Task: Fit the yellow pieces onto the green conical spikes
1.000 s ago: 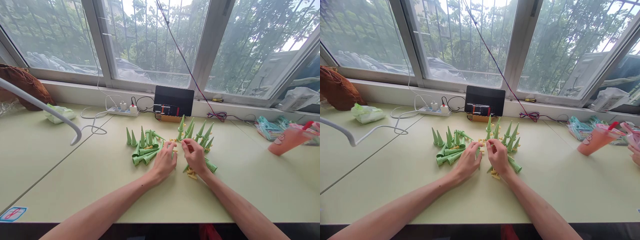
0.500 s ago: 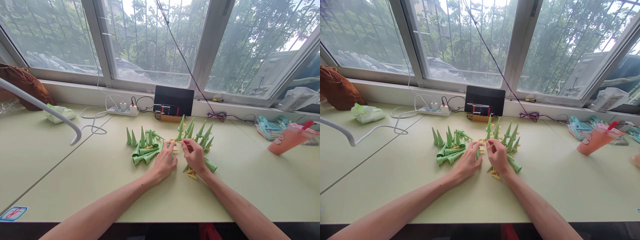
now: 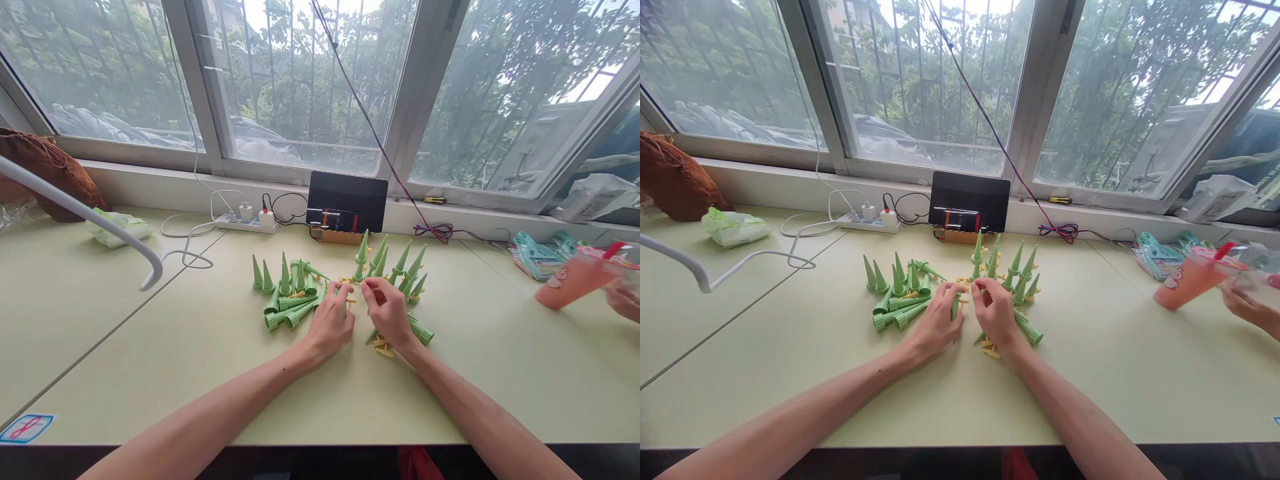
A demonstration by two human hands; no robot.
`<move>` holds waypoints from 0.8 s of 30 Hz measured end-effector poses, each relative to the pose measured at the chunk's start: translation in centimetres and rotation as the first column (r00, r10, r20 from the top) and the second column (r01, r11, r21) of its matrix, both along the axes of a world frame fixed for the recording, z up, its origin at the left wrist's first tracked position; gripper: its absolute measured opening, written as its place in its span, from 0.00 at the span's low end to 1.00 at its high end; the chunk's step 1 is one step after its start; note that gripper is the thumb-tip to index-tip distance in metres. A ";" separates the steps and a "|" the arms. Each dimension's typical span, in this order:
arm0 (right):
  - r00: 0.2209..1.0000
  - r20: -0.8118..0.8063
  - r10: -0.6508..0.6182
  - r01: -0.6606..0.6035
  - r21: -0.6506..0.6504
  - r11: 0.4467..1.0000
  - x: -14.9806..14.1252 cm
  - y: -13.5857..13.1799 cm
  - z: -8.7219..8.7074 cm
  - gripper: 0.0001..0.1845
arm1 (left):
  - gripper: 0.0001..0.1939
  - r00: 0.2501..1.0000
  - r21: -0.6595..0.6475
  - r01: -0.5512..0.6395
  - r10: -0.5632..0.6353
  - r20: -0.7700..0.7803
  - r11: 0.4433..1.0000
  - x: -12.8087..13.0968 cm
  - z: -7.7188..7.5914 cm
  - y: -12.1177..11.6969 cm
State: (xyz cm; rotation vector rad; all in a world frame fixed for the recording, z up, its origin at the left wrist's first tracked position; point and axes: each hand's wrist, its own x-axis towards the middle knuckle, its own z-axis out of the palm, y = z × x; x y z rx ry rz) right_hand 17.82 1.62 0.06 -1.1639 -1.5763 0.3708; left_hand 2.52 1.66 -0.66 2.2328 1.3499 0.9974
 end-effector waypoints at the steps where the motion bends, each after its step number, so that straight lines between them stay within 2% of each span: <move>1: 1.000 -0.002 0.000 0.000 0.000 1.000 0.0 0.0 0.0 0.12 | 0.23 1.000 0.014 0.006 -0.006 0.013 1.000 0.0 0.0 0.0; 8: 1.000 -0.015 0.004 -0.004 -0.003 1.000 -0.1 0.0 0.2 0.11 | 0.19 0.993 0.070 0.055 -0.062 0.104 0.996 0.1 -0.1 0.0; 16: 0.999 -0.035 0.024 -0.024 0.001 1.000 -0.1 0.0 0.1 0.10 | 0.16 0.970 0.116 -0.032 0.003 0.243 0.993 0.2 0.3 0.1; 24: 0.997 -0.043 0.069 -0.069 0.000 0.998 -0.3 -0.2 0.3 0.11 | 0.15 0.964 0.112 -0.055 0.023 0.264 0.992 0.2 0.4 0.0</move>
